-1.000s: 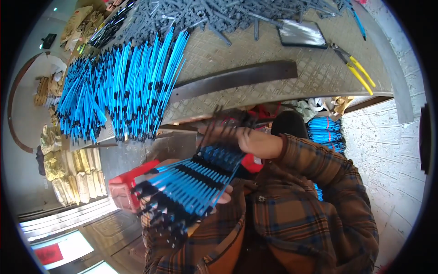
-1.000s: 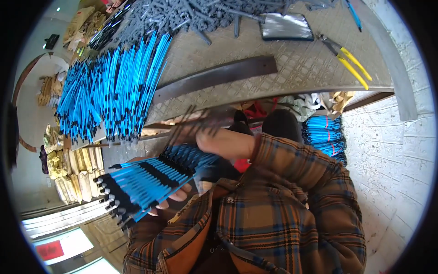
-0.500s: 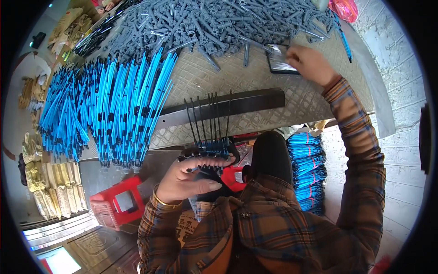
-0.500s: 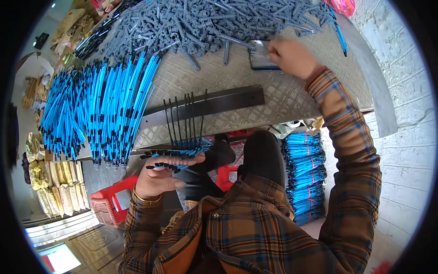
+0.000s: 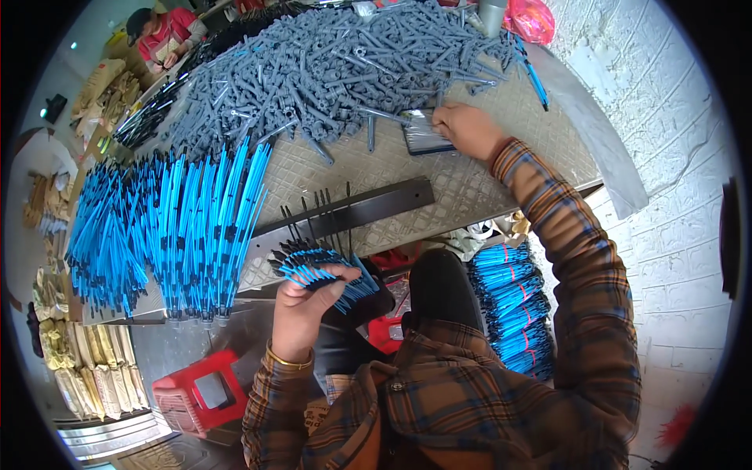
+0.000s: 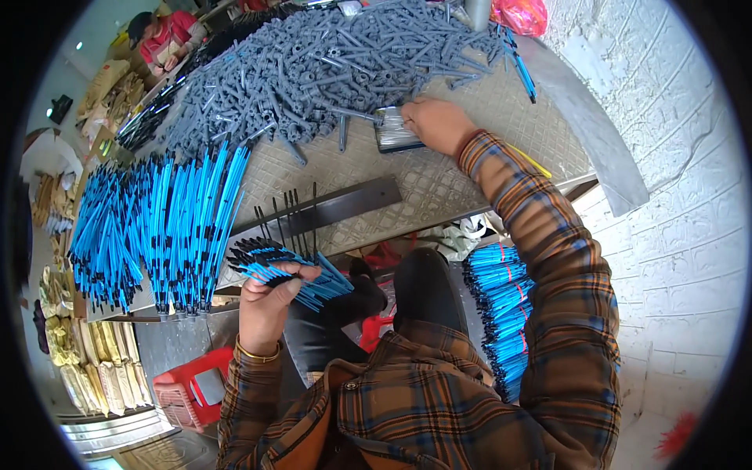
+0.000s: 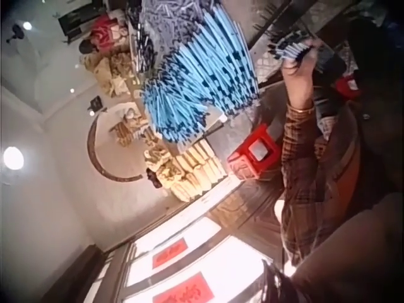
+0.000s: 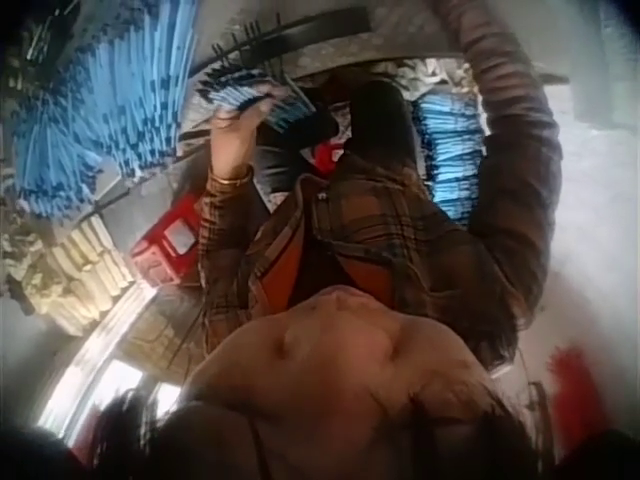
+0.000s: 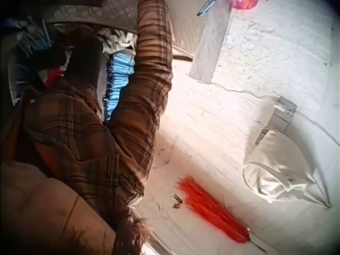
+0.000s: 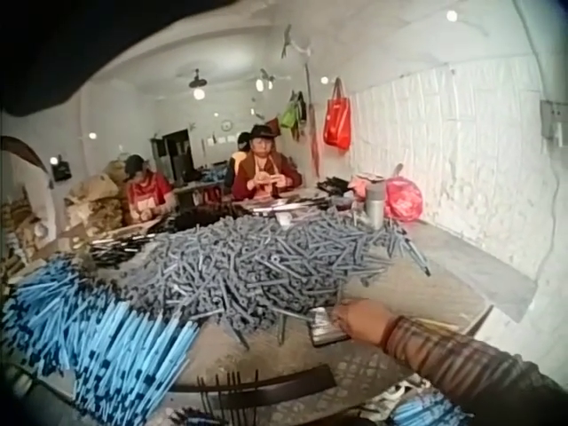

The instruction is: The person threads umbrella ribs together with a thin wire, fits them into a plastic hub, and tightens the wire using pliers. The person then checks the assembled umbrella frame and threads another set of ribs with wire.

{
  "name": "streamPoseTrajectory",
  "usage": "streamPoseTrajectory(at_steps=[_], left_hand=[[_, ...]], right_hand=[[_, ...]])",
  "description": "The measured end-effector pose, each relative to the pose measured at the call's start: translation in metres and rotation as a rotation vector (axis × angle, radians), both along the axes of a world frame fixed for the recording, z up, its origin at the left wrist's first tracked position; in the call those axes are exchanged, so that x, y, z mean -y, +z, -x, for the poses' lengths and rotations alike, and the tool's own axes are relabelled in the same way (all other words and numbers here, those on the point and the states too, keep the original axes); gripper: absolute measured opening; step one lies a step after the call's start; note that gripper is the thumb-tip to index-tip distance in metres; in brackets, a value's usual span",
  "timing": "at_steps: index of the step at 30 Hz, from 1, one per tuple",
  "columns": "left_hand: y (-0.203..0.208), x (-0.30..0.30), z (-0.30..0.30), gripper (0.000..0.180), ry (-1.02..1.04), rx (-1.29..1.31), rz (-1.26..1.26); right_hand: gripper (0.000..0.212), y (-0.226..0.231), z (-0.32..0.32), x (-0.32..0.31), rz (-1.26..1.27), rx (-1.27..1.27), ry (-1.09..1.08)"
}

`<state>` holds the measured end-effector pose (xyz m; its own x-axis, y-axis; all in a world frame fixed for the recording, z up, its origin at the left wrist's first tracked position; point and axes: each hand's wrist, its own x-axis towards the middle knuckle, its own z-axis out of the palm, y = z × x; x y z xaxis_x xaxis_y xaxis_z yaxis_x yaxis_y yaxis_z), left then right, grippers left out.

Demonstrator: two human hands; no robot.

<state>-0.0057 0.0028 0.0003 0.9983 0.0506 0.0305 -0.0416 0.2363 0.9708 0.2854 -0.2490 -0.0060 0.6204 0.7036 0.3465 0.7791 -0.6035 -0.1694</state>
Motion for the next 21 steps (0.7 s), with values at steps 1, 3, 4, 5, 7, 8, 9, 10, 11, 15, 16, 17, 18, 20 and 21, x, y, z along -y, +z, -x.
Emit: streamPoseTrajectory(at_steps=[1,3,4,5,7,8,9,10,11,15,16,17,18,20,21], left_hand=[[-0.001,0.001,-0.001,0.028,0.001,0.009,-0.001],[0.000,0.003,-0.001,0.025,0.043,-0.016,0.061],[0.001,0.005,-0.001,0.024,0.067,-0.029,0.092],[0.002,0.006,-0.002,0.024,0.076,-0.025,0.091],[0.005,0.010,-0.006,0.021,0.090,-0.069,0.152],[0.005,0.012,-0.008,0.019,0.098,-0.092,0.182],[0.006,0.012,-0.007,0.019,0.124,-0.085,0.173],[0.005,0.012,-0.007,0.019,0.118,-0.078,0.181],[0.003,0.011,-0.007,0.019,0.111,-0.071,0.189],[0.002,0.007,-0.005,0.019,0.134,-0.054,0.177],[0.001,0.007,-0.004,0.019,0.128,-0.052,0.172],[-0.001,0.007,-0.004,0.019,0.127,-0.051,0.169],[-0.003,0.007,-0.004,0.019,0.128,-0.039,0.164],[-0.005,0.009,-0.006,0.018,0.125,-0.013,0.159],[-0.004,0.010,-0.006,0.018,0.122,-0.012,0.158]], right_hand=[[0.013,0.002,0.000,0.000,-0.032,-0.034,0.001],[0.012,0.003,0.001,-0.002,-0.034,-0.047,0.004],[0.012,0.003,0.000,-0.003,-0.034,-0.067,0.005],[0.011,0.004,0.001,-0.003,-0.033,-0.087,0.007],[0.011,0.006,0.000,0.003,-0.062,-0.042,-0.001],[0.010,0.006,-0.001,0.007,-0.090,-0.002,-0.019],[0.009,0.012,0.003,-0.002,-0.126,0.040,-0.024],[0.009,0.017,0.009,-0.009,-0.137,0.041,0.000],[0.010,0.022,0.020,-0.011,-0.199,-0.071,-0.035],[0.011,0.063,0.101,-0.047,-0.385,-0.361,0.149],[0.011,0.078,0.128,-0.053,-0.317,-0.427,0.195],[0.012,0.079,0.143,-0.059,-0.368,-0.346,0.341],[0.013,0.078,0.153,-0.063,-0.417,-0.263,0.486],[0.015,0.077,0.164,-0.067,-0.413,-0.245,0.478],[0.018,0.075,0.167,-0.069,-0.406,-0.230,0.473]])
